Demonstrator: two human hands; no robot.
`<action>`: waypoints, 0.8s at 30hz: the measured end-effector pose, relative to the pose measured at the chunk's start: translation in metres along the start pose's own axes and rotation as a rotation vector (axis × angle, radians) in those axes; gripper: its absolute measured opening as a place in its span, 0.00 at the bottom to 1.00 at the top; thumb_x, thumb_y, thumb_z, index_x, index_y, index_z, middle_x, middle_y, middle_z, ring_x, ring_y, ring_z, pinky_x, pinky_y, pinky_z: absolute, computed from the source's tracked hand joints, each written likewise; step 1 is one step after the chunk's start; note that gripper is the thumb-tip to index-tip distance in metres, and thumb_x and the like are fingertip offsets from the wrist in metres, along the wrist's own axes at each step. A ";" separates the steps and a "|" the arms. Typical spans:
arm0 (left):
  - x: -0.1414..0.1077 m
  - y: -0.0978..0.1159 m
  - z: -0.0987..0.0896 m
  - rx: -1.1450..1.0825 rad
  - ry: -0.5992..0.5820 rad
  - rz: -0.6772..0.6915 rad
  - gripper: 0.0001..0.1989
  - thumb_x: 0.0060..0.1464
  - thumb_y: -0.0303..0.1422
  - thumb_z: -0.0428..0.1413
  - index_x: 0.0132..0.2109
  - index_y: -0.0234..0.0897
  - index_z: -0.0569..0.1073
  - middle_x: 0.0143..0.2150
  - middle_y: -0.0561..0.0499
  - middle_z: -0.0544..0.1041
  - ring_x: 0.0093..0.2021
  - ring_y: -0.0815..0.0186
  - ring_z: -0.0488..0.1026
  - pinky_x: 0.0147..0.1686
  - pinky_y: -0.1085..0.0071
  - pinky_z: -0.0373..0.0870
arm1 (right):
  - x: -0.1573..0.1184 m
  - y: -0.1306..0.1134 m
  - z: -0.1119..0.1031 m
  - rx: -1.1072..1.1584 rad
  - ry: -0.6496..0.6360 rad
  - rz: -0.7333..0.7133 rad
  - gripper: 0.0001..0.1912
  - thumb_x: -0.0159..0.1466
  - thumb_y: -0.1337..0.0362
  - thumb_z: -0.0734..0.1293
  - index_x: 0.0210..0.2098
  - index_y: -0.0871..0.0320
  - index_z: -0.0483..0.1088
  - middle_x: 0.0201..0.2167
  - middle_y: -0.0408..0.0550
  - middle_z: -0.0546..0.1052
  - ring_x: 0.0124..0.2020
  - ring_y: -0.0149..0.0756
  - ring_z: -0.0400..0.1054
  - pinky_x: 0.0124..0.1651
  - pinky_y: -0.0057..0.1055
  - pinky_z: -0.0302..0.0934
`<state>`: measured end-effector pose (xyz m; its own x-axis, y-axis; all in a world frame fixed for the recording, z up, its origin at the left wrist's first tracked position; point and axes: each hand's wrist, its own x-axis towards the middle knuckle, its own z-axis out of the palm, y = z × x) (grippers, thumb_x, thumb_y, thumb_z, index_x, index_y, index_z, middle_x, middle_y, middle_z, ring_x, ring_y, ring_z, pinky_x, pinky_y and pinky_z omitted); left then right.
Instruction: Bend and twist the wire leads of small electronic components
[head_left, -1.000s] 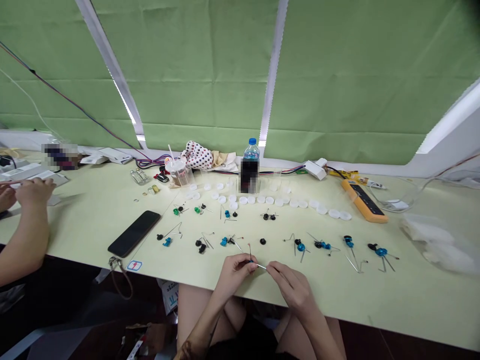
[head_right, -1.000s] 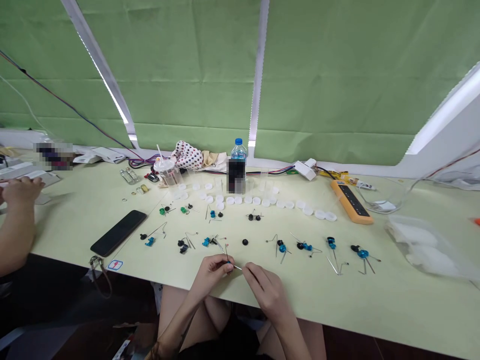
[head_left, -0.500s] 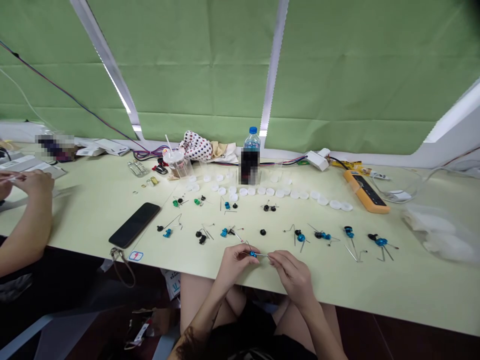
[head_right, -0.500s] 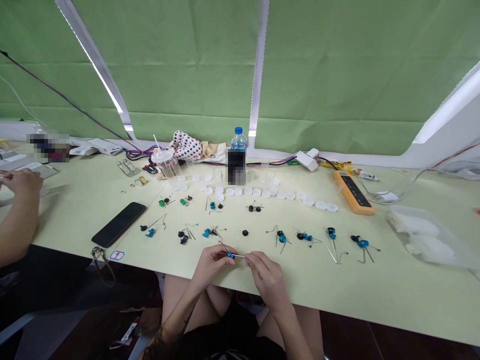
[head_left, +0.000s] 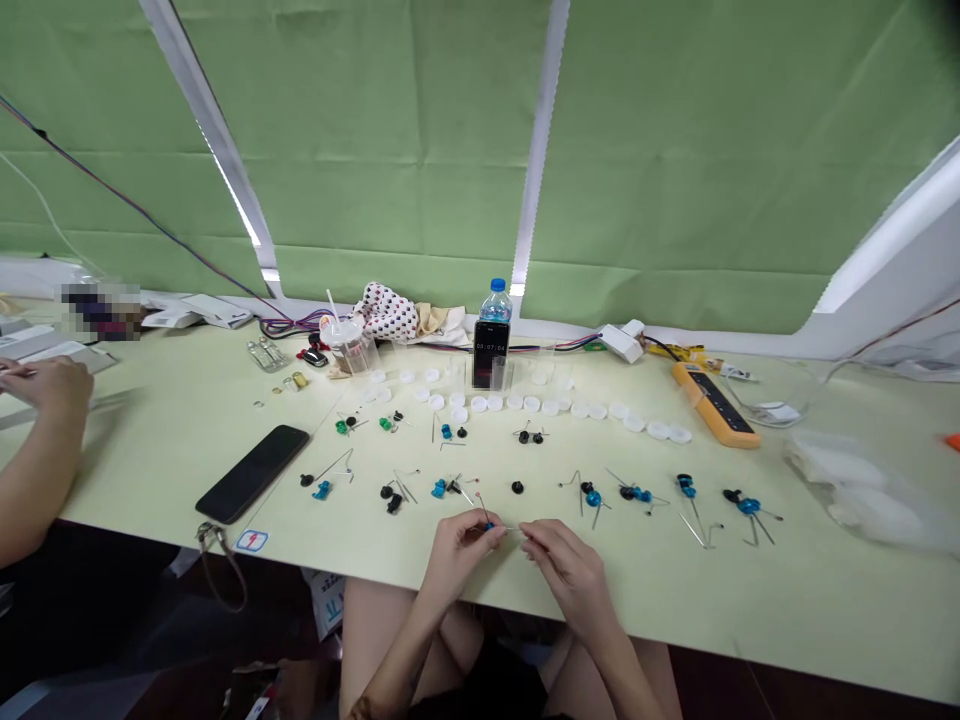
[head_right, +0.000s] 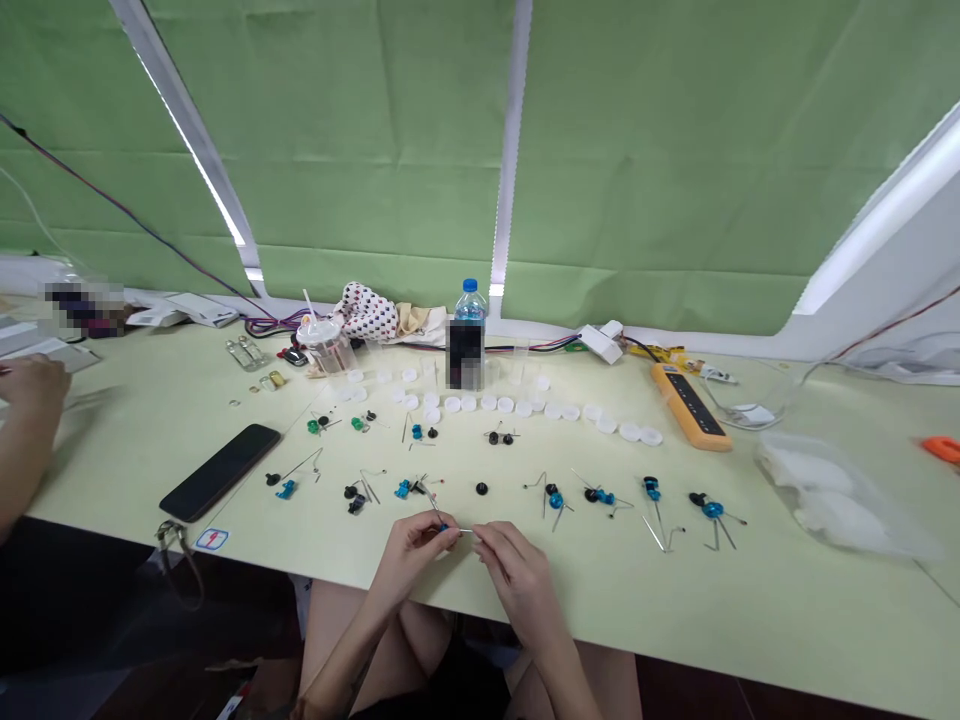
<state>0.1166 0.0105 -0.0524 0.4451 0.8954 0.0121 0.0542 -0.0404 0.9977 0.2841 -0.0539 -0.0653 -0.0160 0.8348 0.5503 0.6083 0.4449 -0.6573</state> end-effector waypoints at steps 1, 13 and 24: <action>0.000 0.000 0.000 0.000 0.007 0.001 0.12 0.52 0.38 0.56 0.31 0.32 0.74 0.25 0.51 0.71 0.28 0.70 0.65 0.29 0.76 0.61 | -0.001 0.001 0.001 -0.035 -0.009 -0.020 0.13 0.67 0.67 0.58 0.47 0.56 0.69 0.37 0.51 0.74 0.37 0.34 0.71 0.39 0.29 0.68; 0.002 -0.010 -0.003 0.012 -0.006 -0.021 0.11 0.49 0.37 0.57 0.31 0.32 0.75 0.24 0.52 0.70 0.27 0.70 0.64 0.28 0.76 0.59 | -0.007 0.011 0.004 -0.103 -0.053 -0.077 0.18 0.68 0.69 0.54 0.52 0.54 0.67 0.38 0.51 0.74 0.37 0.35 0.71 0.39 0.30 0.68; -0.004 -0.003 0.000 0.113 -0.028 0.021 0.10 0.51 0.36 0.55 0.30 0.33 0.75 0.25 0.51 0.72 0.27 0.69 0.65 0.29 0.75 0.59 | -0.004 0.004 0.001 0.110 -0.075 0.140 0.15 0.67 0.67 0.54 0.44 0.57 0.71 0.28 0.45 0.71 0.23 0.28 0.64 0.28 0.25 0.62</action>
<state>0.1146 0.0073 -0.0552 0.4718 0.8812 0.0299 0.1443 -0.1106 0.9833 0.2859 -0.0551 -0.0708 0.0011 0.9110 0.4125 0.5184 0.3522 -0.7792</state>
